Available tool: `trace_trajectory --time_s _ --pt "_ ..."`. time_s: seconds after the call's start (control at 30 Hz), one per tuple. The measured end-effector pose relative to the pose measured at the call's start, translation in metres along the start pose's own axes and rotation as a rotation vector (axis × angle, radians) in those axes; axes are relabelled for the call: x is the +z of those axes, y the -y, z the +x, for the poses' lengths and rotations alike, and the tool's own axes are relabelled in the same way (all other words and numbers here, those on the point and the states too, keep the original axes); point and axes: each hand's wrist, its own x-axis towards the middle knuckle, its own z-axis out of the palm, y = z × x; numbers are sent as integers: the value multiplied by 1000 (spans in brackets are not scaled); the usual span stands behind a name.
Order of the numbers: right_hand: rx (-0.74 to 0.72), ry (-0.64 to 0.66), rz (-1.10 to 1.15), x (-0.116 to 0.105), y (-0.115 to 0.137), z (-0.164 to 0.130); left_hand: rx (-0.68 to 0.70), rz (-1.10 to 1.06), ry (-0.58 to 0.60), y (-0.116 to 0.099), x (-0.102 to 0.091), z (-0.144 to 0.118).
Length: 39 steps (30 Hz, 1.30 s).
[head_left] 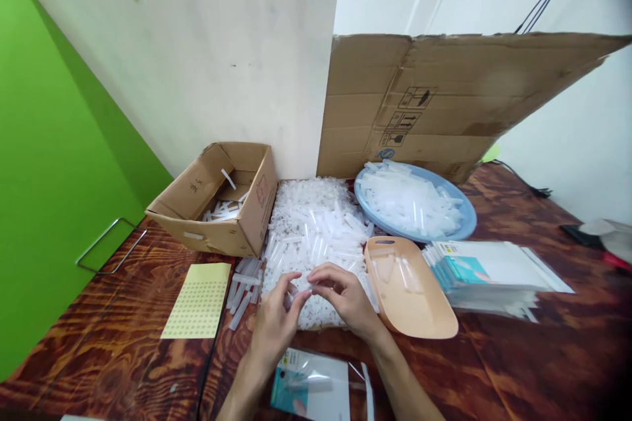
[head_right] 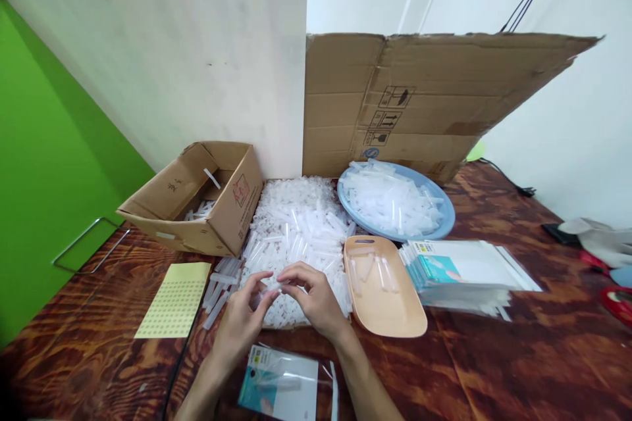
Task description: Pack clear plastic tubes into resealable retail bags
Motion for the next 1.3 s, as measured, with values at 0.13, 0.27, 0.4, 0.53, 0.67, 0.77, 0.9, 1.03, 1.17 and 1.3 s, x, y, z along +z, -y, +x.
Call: trace_trajectory --time_s 0.13,0.27,0.4,0.53,0.67,0.77,0.9,1.03,1.17,1.3 --pt "114 44 -176 0 -3 -6 166 199 74 8 2 -2" --pt "225 112 -258 -4 -4 -11 256 351 125 11 1 -3" --pt "196 133 -127 -9 -1 -20 285 396 166 10 2 -5" --pt "371 192 -9 -5 -6 -26 382 409 231 5 3 -8" --pt "431 222 20 -6 -5 -30 375 360 271 6 3 -11" --pt "255 148 -84 -11 6 -37 298 285 303 11 4 -16" --pt "49 208 -261 -19 22 -50 214 162 343 8 3 -26" --pt "-176 244 -476 -22 27 -62 157 61 383 -9 -6 -34" --pt "-162 185 -586 -15 22 -73 198 106 302 -16 -8 -43" --pt "73 23 -317 1 12 -82 282 170 126 -11 7 -56"
